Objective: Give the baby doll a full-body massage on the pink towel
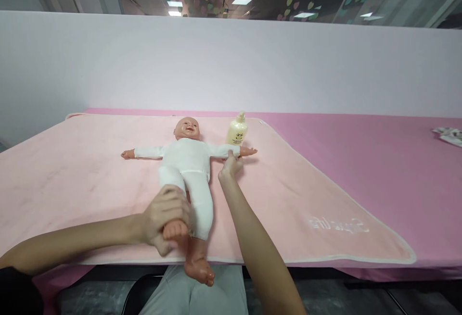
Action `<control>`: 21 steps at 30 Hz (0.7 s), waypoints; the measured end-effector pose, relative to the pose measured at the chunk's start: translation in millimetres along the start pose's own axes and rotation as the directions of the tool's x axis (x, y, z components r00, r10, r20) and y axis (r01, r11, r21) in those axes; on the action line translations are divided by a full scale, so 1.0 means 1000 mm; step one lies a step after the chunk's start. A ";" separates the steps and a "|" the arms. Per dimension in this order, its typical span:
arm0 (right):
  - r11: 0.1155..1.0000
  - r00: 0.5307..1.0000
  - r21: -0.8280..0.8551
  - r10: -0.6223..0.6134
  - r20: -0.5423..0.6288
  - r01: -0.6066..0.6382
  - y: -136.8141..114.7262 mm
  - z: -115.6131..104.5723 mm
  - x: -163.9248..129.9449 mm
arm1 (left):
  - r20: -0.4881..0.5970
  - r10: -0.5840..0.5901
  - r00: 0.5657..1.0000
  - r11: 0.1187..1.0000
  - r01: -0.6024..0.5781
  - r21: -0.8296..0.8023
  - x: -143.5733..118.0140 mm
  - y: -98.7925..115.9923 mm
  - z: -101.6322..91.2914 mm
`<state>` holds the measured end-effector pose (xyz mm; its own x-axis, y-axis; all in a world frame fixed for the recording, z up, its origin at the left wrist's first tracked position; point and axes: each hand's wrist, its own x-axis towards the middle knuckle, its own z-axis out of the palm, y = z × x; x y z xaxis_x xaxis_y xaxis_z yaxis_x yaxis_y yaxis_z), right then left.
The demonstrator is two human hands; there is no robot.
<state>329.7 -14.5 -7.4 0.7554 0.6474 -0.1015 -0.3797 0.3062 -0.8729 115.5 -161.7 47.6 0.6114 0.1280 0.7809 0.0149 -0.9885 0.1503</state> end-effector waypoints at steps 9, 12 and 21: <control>0.319 0.560 -0.467 -0.348 0.752 0.825 -0.009 0.002 -0.029 | -0.138 -0.414 0.900 0.910 0.413 -0.040 0.008 -0.101 -0.044; 0.335 0.585 -0.486 -0.340 0.736 0.807 -0.012 0.003 -0.033 | -0.079 -0.503 0.861 0.862 0.506 0.024 0.007 -0.109 -0.046; 0.982 0.983 -0.140 -0.105 0.153 0.126 -0.014 0.001 -0.008 | 0.025 0.153 0.988 0.985 -0.155 0.072 -0.006 -0.048 -0.018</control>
<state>328.2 -23.1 6.6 0.7005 0.7108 0.0644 -0.2027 0.2847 -0.9369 97.0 -113.9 46.3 0.6258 -0.0273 0.7795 -0.0232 -0.9996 -0.0164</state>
